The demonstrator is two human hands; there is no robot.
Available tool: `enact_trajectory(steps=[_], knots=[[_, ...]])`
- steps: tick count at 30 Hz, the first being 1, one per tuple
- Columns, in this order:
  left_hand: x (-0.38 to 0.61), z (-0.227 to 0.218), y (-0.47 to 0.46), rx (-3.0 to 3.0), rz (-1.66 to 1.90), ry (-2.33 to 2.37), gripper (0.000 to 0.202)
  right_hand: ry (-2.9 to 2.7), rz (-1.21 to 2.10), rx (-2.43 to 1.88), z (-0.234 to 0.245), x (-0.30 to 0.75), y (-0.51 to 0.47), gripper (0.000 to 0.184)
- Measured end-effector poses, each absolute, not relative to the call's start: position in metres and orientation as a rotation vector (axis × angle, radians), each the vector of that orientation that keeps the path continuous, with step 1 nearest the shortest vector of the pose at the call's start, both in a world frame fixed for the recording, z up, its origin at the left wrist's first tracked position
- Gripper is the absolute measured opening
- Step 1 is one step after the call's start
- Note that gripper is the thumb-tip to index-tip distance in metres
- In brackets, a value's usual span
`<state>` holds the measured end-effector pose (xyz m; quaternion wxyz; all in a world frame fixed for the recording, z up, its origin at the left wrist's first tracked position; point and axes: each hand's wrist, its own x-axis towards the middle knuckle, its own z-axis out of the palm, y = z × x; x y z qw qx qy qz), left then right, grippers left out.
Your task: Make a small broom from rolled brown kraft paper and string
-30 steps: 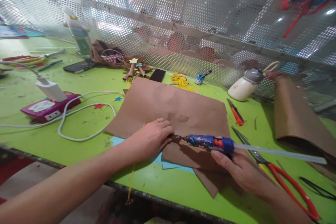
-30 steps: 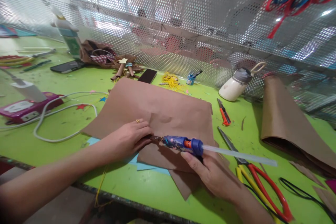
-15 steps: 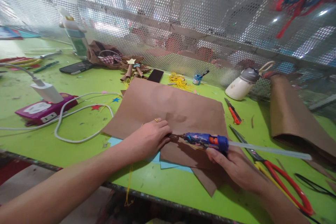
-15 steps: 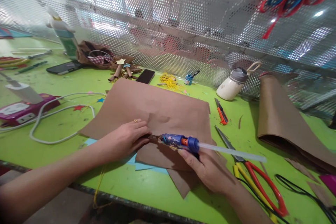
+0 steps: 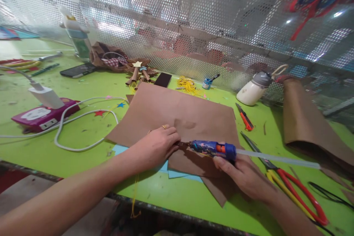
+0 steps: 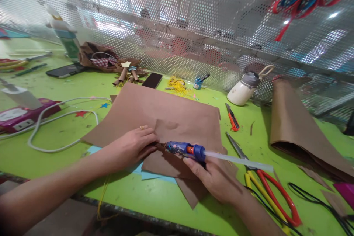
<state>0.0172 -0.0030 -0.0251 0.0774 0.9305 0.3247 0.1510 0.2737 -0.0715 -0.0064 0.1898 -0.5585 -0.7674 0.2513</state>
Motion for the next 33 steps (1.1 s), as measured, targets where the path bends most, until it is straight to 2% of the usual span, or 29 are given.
enact_trajectory(steps=[11,21,33], knots=[[0.018,-0.025,-0.002,2.785,0.443,0.973,0.025,-2.153,0.81,-1.499,-0.004,0.274,-0.074,0.033],[0.016,-0.026,-0.003,2.785,0.452,0.978,0.024,-2.13,0.73,-1.654,-0.007,0.284,-0.074,0.04],[0.017,-0.025,-0.003,2.777,0.491,0.975,0.024,-2.122,0.718,-1.615,-0.004,0.278,-0.073,0.038]])
